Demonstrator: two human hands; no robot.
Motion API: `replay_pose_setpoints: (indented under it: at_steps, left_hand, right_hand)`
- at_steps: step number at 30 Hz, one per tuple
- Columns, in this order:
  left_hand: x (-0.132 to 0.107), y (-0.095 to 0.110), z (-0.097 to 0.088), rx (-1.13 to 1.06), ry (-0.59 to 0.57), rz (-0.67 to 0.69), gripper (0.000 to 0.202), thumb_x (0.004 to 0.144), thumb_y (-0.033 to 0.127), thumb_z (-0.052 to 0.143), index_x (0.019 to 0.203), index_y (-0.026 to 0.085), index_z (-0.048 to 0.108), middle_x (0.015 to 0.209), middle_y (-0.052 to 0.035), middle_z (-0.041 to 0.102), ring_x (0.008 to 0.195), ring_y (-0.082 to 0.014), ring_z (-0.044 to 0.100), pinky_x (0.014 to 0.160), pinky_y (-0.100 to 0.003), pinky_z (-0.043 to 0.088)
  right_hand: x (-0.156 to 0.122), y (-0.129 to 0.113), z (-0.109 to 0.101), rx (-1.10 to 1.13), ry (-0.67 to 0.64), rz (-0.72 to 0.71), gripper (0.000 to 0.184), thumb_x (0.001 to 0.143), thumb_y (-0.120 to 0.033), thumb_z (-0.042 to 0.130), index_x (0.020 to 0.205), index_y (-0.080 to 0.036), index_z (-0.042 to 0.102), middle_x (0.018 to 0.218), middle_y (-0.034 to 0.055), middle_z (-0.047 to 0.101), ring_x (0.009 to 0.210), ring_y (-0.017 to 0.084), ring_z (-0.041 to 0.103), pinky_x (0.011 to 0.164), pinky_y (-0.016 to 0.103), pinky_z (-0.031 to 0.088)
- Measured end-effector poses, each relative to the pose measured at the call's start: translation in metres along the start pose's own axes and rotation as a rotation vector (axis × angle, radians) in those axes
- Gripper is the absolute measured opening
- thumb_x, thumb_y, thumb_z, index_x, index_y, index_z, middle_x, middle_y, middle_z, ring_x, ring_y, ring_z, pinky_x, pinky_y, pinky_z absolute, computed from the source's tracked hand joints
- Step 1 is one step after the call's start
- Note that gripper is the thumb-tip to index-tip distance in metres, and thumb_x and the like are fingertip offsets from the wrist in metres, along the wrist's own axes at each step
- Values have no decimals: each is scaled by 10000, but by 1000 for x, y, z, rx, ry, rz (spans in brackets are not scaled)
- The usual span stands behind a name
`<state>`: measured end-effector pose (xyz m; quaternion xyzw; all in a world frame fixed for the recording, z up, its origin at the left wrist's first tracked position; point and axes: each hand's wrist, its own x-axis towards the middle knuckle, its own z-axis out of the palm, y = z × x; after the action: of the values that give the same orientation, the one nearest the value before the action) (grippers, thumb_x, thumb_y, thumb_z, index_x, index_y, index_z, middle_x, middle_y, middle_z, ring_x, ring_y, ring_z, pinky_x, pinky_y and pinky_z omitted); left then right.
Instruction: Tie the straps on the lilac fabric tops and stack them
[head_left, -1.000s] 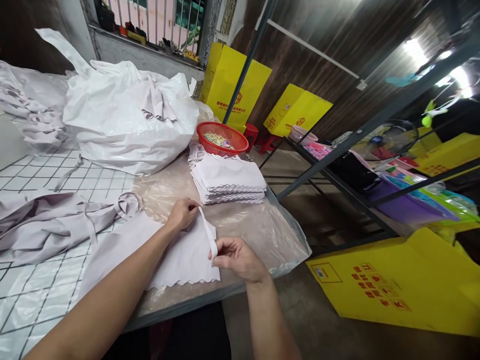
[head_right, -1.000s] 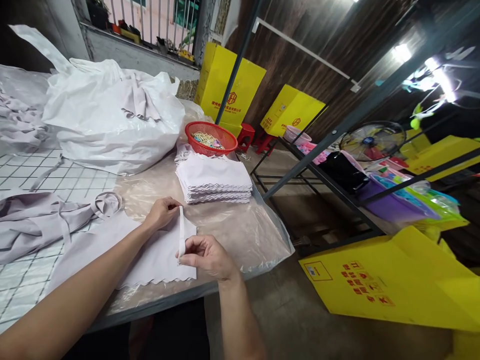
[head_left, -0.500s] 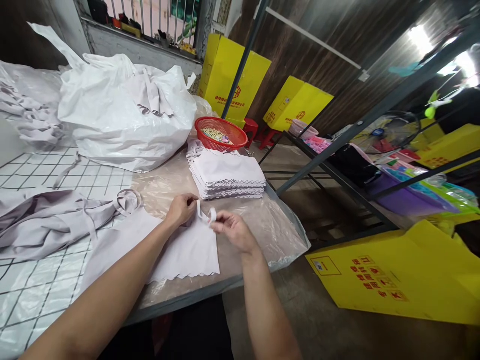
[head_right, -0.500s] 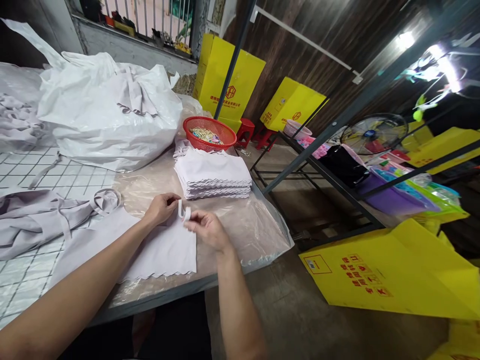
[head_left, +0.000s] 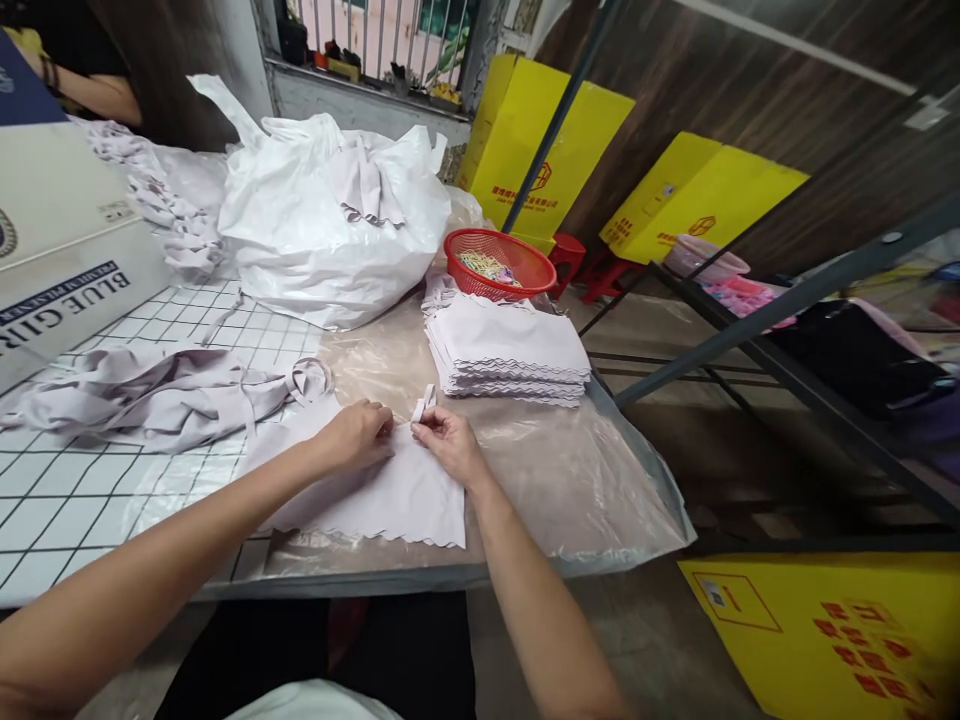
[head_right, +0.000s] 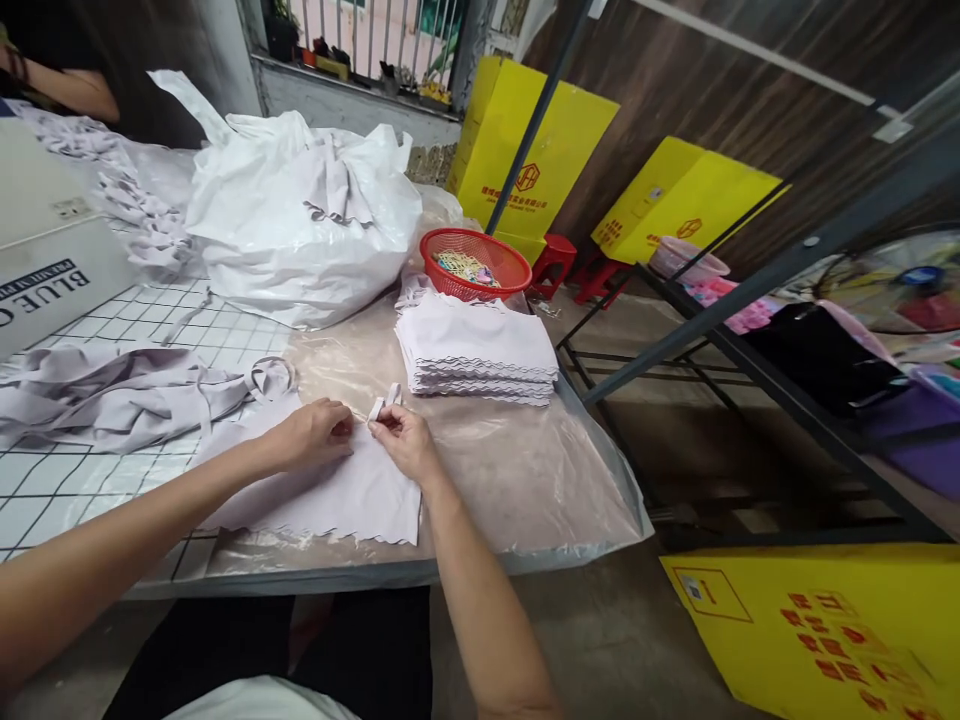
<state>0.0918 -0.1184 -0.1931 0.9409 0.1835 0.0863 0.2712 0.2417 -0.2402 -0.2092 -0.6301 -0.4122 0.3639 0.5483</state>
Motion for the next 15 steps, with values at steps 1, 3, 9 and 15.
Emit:
replay_pose_setpoints:
  at_steps: [1,3,9,15]
  left_hand:
    - [-4,0,3,-24,14,-24,113,673,204,676,782,180,652,779,-55,671,785,-227,602,697,-302,459]
    - [-9,0,7,-85,21,-52,93,706,227,677,783,179,659,757,-36,666,775,-207,581,699,-291,437]
    - [-13,-2,10,-230,50,-1,91,791,251,664,746,177,692,717,-18,648,752,-178,527,726,-298,380]
    - [-12,-10,12,-297,64,15,142,825,299,668,762,182,716,717,-24,650,762,-183,532,736,-303,374]
  right_hand:
    - [0,3,1,-30,-9,-25,265,729,-423,708,767,-186,597,720,-20,586,659,119,548,642,251,464]
    - [1,5,0,-95,-28,-80,238,758,-408,682,771,-183,603,729,-13,594,680,129,556,644,248,463]
    - [-1,4,-11,-261,-111,-203,148,828,-327,638,805,-181,635,755,2,629,681,127,571,654,242,470]
    - [-1,5,-15,-316,-152,-251,111,835,-282,647,795,-179,654,749,10,642,676,128,570,642,238,459]
